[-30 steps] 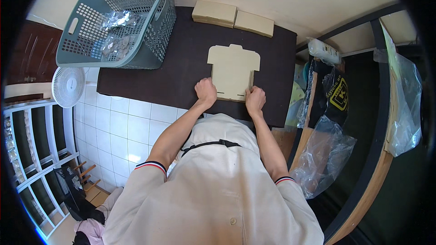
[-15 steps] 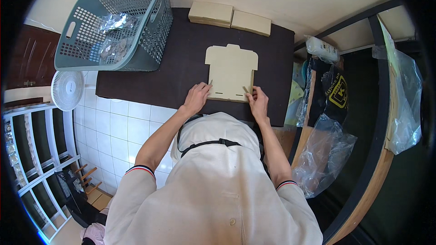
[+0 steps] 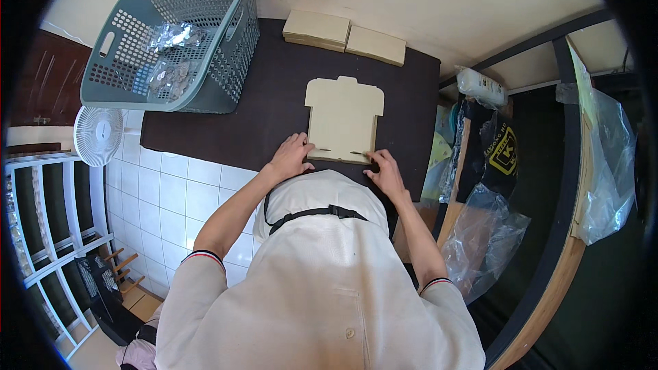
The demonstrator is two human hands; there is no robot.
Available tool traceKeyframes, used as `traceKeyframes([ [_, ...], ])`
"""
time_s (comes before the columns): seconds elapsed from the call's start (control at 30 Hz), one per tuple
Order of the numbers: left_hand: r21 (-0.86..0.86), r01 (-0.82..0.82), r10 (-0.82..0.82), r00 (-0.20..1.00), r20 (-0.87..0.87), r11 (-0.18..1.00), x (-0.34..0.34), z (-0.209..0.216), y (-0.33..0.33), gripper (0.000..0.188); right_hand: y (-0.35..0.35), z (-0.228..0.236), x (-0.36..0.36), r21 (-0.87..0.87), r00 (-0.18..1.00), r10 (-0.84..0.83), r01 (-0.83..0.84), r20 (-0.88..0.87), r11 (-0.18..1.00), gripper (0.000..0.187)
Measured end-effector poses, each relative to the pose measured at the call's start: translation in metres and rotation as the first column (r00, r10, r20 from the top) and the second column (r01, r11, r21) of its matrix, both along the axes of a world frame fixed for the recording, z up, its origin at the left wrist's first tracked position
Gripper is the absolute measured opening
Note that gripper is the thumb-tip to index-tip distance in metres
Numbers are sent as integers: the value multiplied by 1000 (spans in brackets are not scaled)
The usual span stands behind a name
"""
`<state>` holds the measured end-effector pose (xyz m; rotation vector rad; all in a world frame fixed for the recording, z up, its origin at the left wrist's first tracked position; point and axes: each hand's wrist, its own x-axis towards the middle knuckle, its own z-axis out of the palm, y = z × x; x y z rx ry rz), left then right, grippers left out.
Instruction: Assembling a small cardboard box and placing items inside.
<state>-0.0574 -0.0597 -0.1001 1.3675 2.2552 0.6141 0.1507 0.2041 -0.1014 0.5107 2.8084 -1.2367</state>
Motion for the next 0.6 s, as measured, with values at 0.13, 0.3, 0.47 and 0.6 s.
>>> traceKeyframes([
  [0.13,-37,-21,21,1000,-7,999,8,-31,5,42,-6,-14,2,85,999,-40,43,-33,995,47],
  [0.3,18,-60,60,998,22,998,16,-33,2,47,-3,-24,1,185,1000,15,-10,-25,983,40],
  [0.47,-24,-6,4,997,-75,1000,12,-44,0,41,6,-28,-3,223,998,56,-46,-40,974,42],
  [0.6,58,-37,39,998,-44,998,3,-46,1,37,18,-18,-15,211,991,135,-135,16,968,45],
])
